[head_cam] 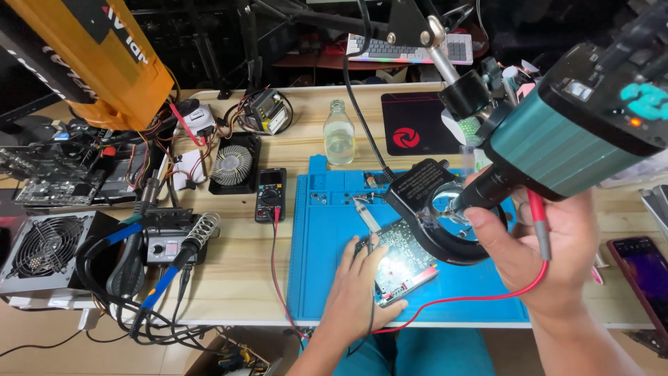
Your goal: Testing a circuit board using a multimeter and applying material from a syringe under a magnifier
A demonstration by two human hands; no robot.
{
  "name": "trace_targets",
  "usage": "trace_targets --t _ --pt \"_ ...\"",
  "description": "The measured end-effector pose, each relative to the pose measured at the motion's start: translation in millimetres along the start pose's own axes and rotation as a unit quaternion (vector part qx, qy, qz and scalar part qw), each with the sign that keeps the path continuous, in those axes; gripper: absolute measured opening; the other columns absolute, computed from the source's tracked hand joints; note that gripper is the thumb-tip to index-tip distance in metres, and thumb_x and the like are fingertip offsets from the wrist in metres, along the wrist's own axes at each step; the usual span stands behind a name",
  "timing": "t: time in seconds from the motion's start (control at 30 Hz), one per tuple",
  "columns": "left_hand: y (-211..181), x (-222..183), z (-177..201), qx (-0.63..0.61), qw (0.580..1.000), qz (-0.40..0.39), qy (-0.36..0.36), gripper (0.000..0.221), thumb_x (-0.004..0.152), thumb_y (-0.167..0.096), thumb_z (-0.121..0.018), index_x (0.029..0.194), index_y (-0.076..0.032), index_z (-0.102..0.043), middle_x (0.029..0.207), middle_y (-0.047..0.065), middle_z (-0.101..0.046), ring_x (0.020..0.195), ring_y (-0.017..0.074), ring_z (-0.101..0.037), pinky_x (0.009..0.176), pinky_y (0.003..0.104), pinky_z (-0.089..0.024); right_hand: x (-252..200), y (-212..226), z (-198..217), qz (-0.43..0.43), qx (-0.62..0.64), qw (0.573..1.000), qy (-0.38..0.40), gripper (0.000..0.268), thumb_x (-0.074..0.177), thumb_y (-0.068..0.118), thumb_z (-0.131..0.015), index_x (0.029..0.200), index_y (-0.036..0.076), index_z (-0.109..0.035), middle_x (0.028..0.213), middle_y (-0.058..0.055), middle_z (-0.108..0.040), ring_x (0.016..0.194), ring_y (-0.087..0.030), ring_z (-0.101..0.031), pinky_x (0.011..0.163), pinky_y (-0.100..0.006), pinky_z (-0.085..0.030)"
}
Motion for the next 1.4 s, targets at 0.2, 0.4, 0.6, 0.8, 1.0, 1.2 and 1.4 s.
trace_targets --t 0.2,0.4,0.6,0.8,1.0,1.2,1.4 --pt "0.5 -1.1 -0.8 -0.004 1.0 -0.002 0.003 0.095 0.091 -0.052 -0.085 0.167 -0.013 -0.042 0.182 0.018 -0.028 0.17 0.0421 -0.006 0.128 0.059 -0.024 -4.5 -4.5 3.4 -0.015 -0.01 1.0 0.011 0.047 0.093 -0.001 -0.077 0.134 -0.008 -0.055 0.121 -0.024 -0.07 0.112 -0.037 -0.076 0.105 -0.045 -0.068" --pt "4.4 -0.7 -3.6 -0.001 1.0 -0.012 -0.012 0.095 0.091 -0.053 -0.085 0.167 -0.014 -0.043 0.178 0.019 -0.036 0.17 0.0425 -0.008 0.127 0.059 -0.027 -7.5 -6.4 4.3 -0.012 -0.062 0.998 0.009 0.034 0.093 0.006 -0.079 0.122 -0.006 -0.065 0.114 -0.02 -0.074 0.108 -0.031 -0.076 0.106 -0.044 -0.066" --pt "4.5 -0.6 -3.3 -0.002 1.0 -0.02 -0.023 0.095 0.089 -0.053 -0.086 0.165 -0.013 -0.044 0.175 0.02 -0.04 0.169 0.0439 -0.01 0.126 0.06 -0.028 -4.1 -0.5 3.7 -0.001 -0.088 0.996 0.017 0.033 0.094 0.006 -0.079 0.123 -0.006 -0.066 0.119 -0.02 -0.075 0.115 -0.033 -0.077 0.11 -0.045 -0.065" --pt "3.8 -0.3 -2.5 0.0 1.0 -0.015 -0.013 0.096 0.09 -0.053 -0.086 0.166 -0.013 -0.043 0.175 0.021 -0.04 0.169 0.0442 -0.009 0.126 0.06 -0.028 -2.8 2.0 0.1 0.004 -0.047 0.999 0.023 0.039 0.095 0.007 -0.078 0.129 -0.003 -0.062 0.119 -0.02 -0.073 0.113 -0.032 -0.077 0.11 -0.045 -0.067" --pt "5.0 0.1 -3.5 0.002 1.0 -0.021 -0.02 0.096 0.089 -0.052 -0.087 0.165 -0.013 -0.044 0.174 0.022 -0.041 0.169 0.0449 -0.01 0.125 0.06 -0.03 -3.8 5.3 1.9 -0.01 -0.065 0.998 0.016 0.046 0.094 0.005 -0.079 0.135 -0.006 -0.061 0.128 -0.021 -0.072 0.119 -0.031 -0.075 0.112 -0.041 -0.063" --pt "4.8 -0.3 -3.7 0.001 1.0 -0.018 -0.019 0.095 0.09 -0.052 -0.087 0.165 -0.013 -0.044 0.178 0.021 -0.036 0.169 0.0448 -0.01 0.126 0.059 -0.03 -3.4 2.8 0.1 -0.008 -0.031 0.999 0.02 0.048 0.094 0.004 -0.079 0.136 -0.007 -0.058 0.126 -0.022 -0.07 0.117 -0.033 -0.074 0.112 -0.043 -0.064" --pt "5.7 -0.6 -4.2 -0.002 0.998 -0.042 -0.039 0.095 0.088 -0.051 -0.088 0.163 -0.01 -0.046 0.171 0.023 -0.045 0.168 0.0466 -0.013 0.125 0.061 -0.031 -3.3 -0.2 0.3 -0.01 -0.03 0.999 0.016 0.049 0.093 0.005 -0.08 0.135 -0.008 -0.058 0.126 -0.023 -0.069 0.115 -0.033 -0.074 0.108 -0.042 -0.065"
Point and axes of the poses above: each hand's wrist, its own x-axis towards the middle knuckle, its own z-axis out of the back of the hand, y = z × x, the point moved 7 cm from there along x, towards the middle knuckle
